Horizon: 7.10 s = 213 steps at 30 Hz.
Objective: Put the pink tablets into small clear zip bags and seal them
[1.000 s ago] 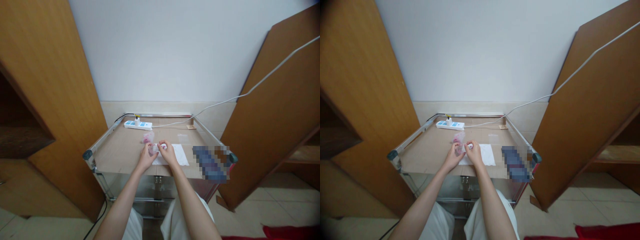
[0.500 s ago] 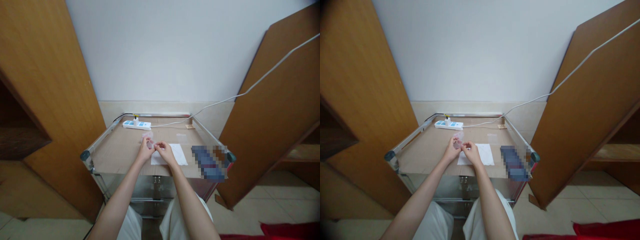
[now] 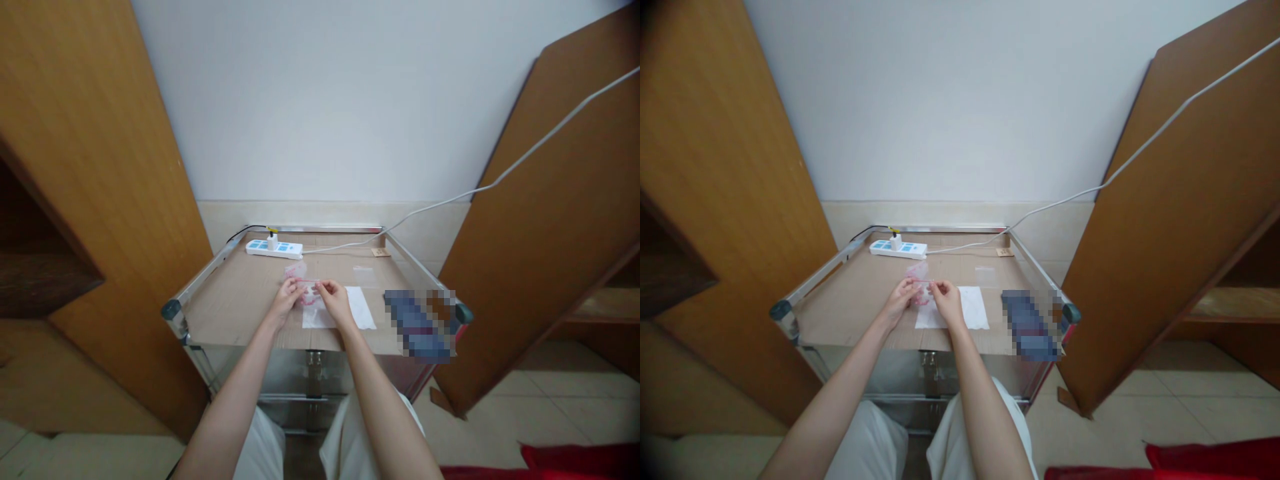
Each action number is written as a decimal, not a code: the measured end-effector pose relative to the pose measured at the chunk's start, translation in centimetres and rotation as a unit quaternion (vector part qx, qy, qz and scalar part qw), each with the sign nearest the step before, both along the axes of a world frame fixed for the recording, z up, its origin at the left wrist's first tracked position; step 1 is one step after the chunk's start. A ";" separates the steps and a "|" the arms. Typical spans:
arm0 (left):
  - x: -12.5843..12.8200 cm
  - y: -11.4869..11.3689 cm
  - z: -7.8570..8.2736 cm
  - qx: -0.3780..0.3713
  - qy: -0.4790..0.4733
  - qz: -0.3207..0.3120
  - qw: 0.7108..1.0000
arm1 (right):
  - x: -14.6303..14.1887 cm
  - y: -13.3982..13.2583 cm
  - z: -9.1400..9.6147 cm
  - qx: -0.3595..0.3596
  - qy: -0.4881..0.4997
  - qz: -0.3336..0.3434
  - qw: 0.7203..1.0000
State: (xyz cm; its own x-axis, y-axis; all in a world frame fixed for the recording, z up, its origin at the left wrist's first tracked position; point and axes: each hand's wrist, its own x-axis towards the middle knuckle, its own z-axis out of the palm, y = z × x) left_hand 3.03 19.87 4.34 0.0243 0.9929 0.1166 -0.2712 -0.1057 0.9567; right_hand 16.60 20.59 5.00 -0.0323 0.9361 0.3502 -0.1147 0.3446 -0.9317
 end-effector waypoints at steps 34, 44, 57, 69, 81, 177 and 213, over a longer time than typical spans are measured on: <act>-0.4 -0.6 -0.7 -0.007 0.023 0.015 1.000 | -0.2 -0.7 0.3 -0.033 -0.025 0.013 0.999; -0.3 -0.6 -0.7 -0.005 0.032 0.021 0.999 | -0.4 -0.5 -0.3 -0.036 -0.016 0.021 0.999; -0.3 -0.8 -0.3 -0.008 0.029 0.020 0.999 | -0.4 -0.9 0.2 -0.037 -0.014 0.024 0.999; -0.2 -1.2 -0.1 -0.011 0.025 0.000 1.000 | -0.5 -1.3 0.5 -0.053 -0.011 0.023 0.998; -0.3 -1.3 -0.1 -0.016 0.024 -0.010 1.000 | -0.7 -1.6 0.6 -0.044 -0.004 0.061 0.997; -0.1 -1.5 0.2 -0.007 0.006 0.042 0.999 | 0.5 -0.8 1.0 -0.098 0.089 -0.004 0.991; -0.3 -0.3 0.8 0.186 0.303 0.359 0.863 | 0.6 -0.8 1.3 -0.043 0.132 -0.036 0.990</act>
